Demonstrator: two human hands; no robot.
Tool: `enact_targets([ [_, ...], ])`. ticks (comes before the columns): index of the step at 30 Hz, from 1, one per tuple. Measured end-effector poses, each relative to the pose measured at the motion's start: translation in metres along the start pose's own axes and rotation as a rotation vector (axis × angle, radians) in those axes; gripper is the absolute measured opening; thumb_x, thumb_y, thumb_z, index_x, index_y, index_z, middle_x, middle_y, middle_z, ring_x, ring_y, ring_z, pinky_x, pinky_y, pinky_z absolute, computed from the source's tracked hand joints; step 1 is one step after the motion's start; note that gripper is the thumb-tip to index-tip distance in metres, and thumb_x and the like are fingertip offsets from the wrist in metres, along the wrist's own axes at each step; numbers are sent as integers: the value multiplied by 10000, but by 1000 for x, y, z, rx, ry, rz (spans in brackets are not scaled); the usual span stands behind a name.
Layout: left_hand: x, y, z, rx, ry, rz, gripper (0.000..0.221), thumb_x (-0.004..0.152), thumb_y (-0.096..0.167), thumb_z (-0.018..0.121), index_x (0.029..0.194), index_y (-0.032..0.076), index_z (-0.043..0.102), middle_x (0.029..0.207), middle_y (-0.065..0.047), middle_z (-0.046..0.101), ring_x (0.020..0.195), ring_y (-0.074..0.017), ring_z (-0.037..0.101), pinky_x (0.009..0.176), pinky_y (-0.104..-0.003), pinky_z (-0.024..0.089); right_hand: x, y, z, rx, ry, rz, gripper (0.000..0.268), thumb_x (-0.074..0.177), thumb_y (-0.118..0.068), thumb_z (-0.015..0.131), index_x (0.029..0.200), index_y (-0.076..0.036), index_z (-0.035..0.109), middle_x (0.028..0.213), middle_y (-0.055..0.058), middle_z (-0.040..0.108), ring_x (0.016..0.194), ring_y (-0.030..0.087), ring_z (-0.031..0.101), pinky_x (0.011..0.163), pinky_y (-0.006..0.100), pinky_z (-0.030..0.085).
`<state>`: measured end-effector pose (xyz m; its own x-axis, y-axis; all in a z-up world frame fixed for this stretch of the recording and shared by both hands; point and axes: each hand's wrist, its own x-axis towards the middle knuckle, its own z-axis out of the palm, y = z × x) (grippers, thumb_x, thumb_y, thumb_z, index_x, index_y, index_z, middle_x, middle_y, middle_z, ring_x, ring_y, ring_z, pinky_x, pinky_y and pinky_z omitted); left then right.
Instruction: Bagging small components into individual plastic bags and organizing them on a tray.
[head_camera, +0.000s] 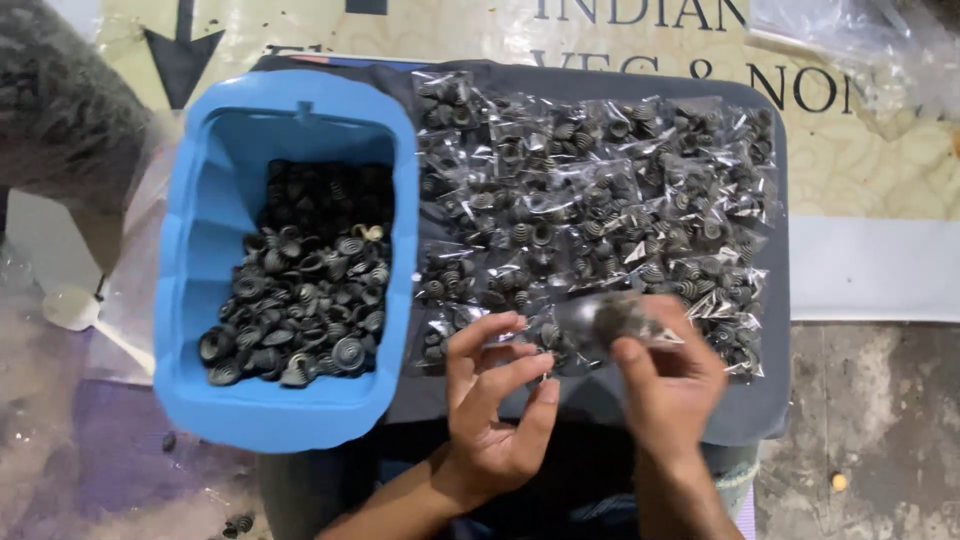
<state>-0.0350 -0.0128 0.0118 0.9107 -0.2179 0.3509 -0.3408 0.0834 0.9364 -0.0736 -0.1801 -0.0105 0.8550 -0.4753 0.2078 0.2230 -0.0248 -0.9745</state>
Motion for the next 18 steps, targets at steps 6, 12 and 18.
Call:
enact_targets([
  [6, 6, 16, -16, -19, 48, 20, 306, 836, -42, 677, 1111, 89, 653, 1417, -161, 470, 1122, -241, 574, 994, -348, 568, 32, -38, 20, -941, -60, -354, 436, 789, 92, 858, 1199, 11, 734, 1119, 147, 669, 913, 230, 643, 786, 327, 536],
  [12, 7, 22, -21, -63, 27, 80, 308, 827, -54, 679, 1103, 82, 658, 1407, -191, 489, 1186, -282, 555, 989, -372, 541, 45, -27, 35, -1407, -290, -612, 425, 853, -36, 825, 1259, -127, 741, 1244, 99, 631, 988, 251, 598, 841, 368, 524],
  [18, 1, 20, -22, -43, 1, 206, 288, 831, -9, 698, 1097, 95, 665, 1368, -151, 500, 1220, -299, 533, 991, -393, 518, 19, -26, 32, -1273, -296, -575, 470, 870, -18, 774, 1323, -110, 688, 1338, 121, 587, 1093, 255, 577, 936, 407, 448],
])
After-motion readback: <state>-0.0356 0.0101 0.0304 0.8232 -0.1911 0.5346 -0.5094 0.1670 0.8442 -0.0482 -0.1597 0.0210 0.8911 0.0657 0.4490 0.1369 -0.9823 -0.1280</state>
